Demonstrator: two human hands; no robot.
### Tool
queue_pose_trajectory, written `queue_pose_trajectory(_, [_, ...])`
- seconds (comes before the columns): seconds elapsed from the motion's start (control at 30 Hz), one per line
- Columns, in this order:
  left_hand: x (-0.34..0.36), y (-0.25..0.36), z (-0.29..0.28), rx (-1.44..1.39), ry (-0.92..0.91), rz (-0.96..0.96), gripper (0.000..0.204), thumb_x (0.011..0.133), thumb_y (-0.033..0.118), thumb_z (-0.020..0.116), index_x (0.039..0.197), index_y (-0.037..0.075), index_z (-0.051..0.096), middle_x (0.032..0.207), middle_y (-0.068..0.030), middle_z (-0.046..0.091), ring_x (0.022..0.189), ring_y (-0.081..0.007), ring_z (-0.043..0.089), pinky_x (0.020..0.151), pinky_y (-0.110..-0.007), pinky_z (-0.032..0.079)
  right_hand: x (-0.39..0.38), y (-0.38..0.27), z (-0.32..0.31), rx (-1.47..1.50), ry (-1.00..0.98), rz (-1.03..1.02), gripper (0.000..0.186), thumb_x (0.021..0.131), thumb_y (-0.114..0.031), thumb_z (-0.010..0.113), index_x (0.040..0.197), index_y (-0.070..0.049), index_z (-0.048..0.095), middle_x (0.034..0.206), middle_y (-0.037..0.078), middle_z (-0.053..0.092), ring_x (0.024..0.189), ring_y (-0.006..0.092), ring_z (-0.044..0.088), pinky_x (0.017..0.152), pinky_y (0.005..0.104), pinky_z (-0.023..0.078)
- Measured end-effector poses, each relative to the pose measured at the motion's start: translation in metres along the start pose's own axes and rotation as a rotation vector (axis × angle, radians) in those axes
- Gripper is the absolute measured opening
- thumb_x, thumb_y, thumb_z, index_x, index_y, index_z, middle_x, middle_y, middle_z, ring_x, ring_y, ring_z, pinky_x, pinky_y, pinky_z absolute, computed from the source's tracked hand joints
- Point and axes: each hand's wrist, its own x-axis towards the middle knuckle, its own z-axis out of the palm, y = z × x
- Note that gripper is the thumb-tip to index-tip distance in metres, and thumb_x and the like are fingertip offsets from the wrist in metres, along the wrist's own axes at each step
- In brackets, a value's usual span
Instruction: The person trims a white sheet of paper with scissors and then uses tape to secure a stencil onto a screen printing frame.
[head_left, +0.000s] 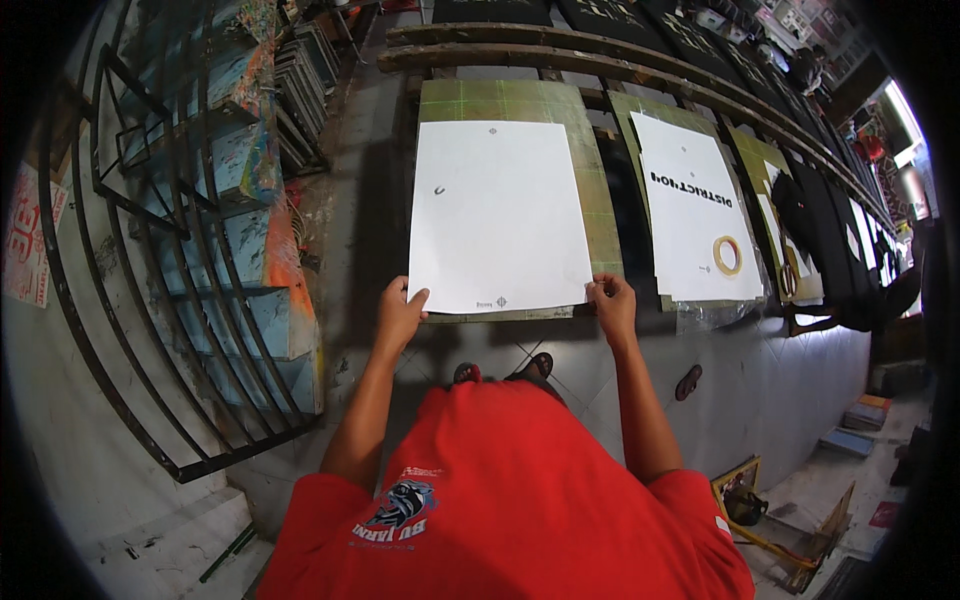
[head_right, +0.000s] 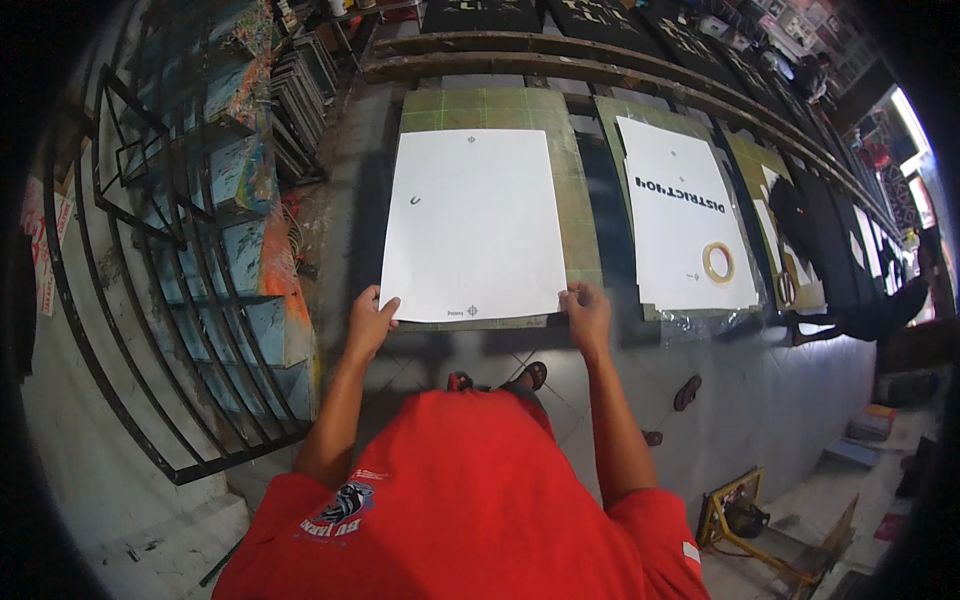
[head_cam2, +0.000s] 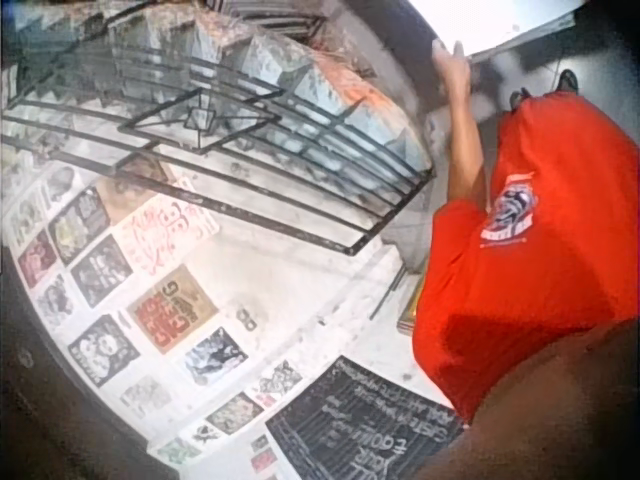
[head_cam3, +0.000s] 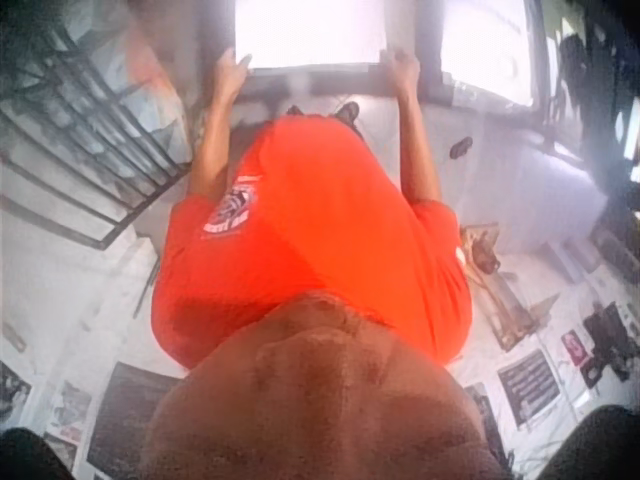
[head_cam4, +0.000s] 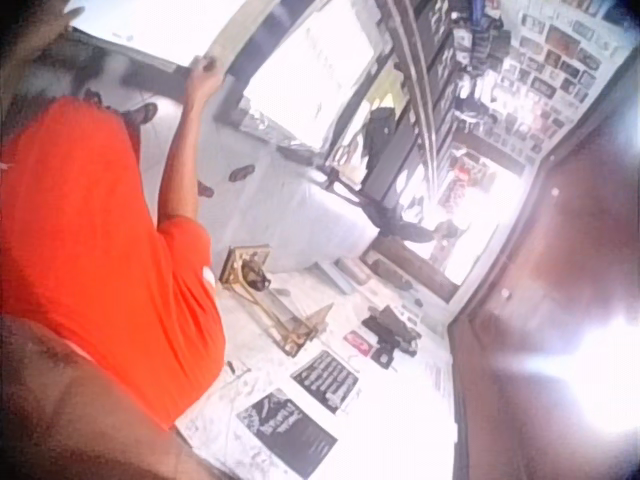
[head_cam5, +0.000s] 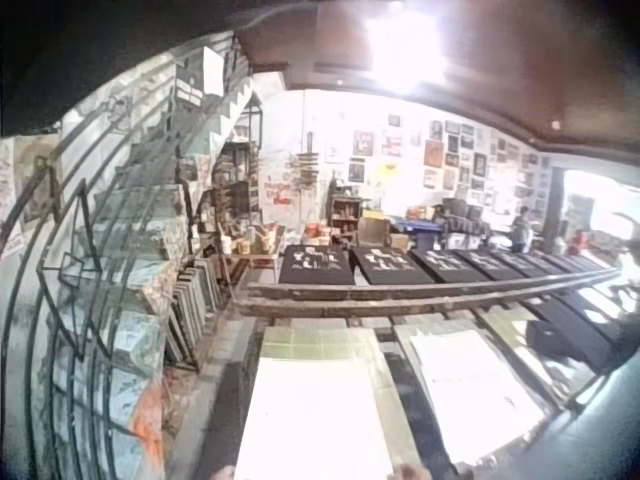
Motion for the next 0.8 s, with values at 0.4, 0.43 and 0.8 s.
queue_pose_trajectory(0.4, [0.015,0.008,-0.006,0.079,-0.042,0.025,0.027,0.086,0.010,0.067,0.105,-0.003,0.053,0.074,-0.0047,0.064,0.055,-0.0085,0.057,0.047,-0.022,0.042,0.012,-0.002,0.004,-0.083,0.060,-0.040,0.017,0.086,-0.008,0.065,0.097,0.004,0.063,0.078,0.003,0.064,0.065,0.0070,0.057,0.056,0.0222,0.045])
queue_pose_trajectory(0.43, [0.016,0.008,-0.005,0.091,-0.042,0.021,0.029,0.086,0.011,0.067,0.107,-0.002,0.052,0.075,-0.0035,0.063,0.055,-0.0081,0.056,0.048,-0.022,0.042,0.013,-0.003,0.002,-0.093,0.056,-0.029,0.017,0.086,-0.008,0.065,0.097,0.004,0.063,0.078,0.003,0.064,0.066,0.0072,0.058,0.057,0.0223,0.046])
queue_pose_trajectory(0.8, [0.004,0.016,0.021,0.256,-0.134,0.066,0.042,0.080,0.014,0.072,0.111,-0.008,0.053,0.071,-0.0111,0.067,0.055,-0.0124,0.061,0.048,-0.027,0.043,0.024,0.006,-0.034,-0.253,0.072,-0.049,0.018,0.084,-0.007,0.067,0.099,0.003,0.063,0.081,0.006,0.068,0.070,0.0093,0.061,0.063,0.0240,0.049])
